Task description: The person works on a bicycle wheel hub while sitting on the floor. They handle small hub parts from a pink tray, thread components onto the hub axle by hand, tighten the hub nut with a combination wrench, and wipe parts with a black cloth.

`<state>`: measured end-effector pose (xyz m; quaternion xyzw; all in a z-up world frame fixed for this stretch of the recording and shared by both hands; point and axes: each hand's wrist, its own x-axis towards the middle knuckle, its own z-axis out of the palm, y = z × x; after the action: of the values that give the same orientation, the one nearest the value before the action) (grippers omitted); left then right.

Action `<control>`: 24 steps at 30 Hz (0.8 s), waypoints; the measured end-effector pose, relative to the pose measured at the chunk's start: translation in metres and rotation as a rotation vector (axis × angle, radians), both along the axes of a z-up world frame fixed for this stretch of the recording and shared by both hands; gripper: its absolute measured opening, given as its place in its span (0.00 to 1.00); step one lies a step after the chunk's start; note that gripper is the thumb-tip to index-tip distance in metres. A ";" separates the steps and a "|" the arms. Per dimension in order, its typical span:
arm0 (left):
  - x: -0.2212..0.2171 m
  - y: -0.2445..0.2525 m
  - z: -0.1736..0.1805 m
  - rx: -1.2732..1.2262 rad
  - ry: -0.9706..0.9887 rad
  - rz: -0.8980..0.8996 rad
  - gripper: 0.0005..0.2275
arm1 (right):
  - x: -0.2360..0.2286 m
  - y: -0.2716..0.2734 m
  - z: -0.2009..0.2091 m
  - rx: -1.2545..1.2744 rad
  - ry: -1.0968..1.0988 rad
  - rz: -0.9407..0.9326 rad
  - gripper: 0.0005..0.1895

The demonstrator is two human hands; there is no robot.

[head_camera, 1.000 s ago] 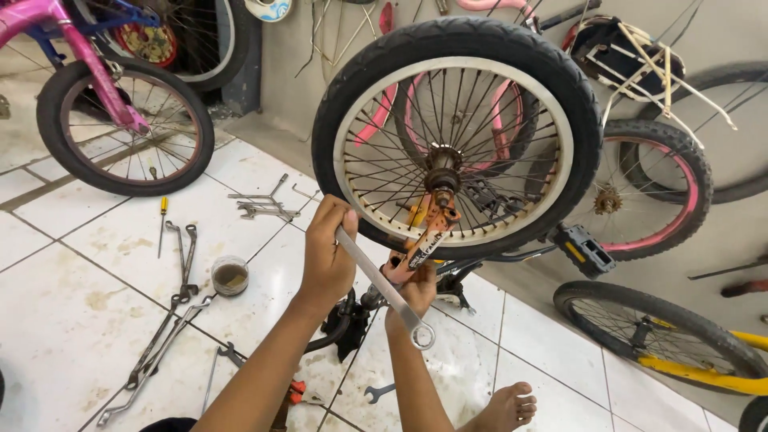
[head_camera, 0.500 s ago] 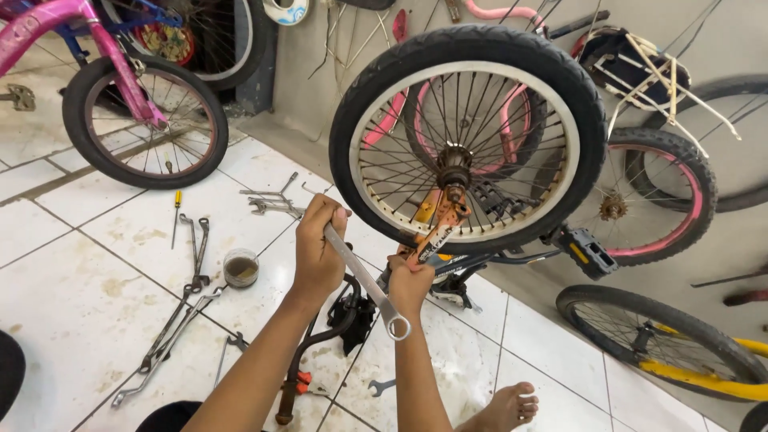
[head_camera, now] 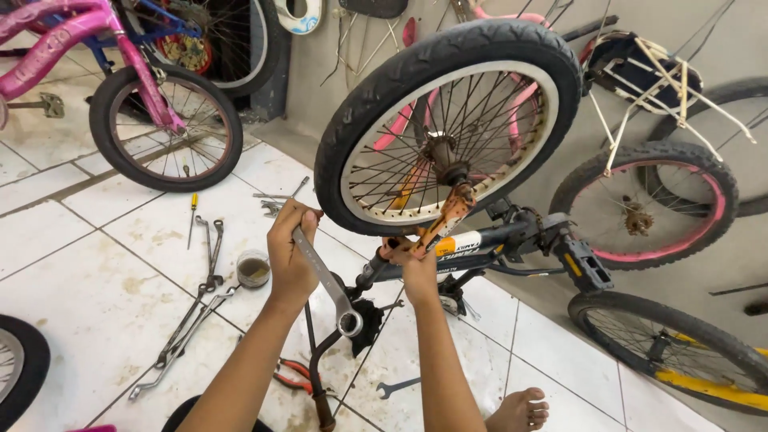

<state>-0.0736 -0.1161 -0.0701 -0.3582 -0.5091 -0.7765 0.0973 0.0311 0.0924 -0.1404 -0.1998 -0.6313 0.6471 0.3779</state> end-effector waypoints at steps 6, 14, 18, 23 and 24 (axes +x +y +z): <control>-0.008 -0.002 -0.013 0.029 -0.044 0.013 0.13 | -0.010 0.010 0.004 0.023 -0.173 0.116 0.26; -0.029 -0.003 -0.007 0.153 -0.127 -0.050 0.15 | -0.022 0.044 -0.005 0.076 -0.312 0.237 0.21; -0.031 0.001 -0.002 0.142 -0.159 -0.280 0.17 | -0.021 0.059 0.001 0.108 -0.335 0.332 0.15; -0.034 0.005 -0.003 0.040 -0.149 -0.281 0.18 | -0.015 0.065 -0.003 0.155 -0.275 0.430 0.12; -0.035 0.006 -0.002 0.000 -0.147 -0.266 0.18 | -0.016 0.066 -0.001 0.219 -0.274 0.439 0.09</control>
<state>-0.1083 -0.1104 -0.0719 -0.3649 -0.4629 -0.8066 -0.0441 0.0155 0.1586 -0.1414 -0.1020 -0.7707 0.6085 0.1591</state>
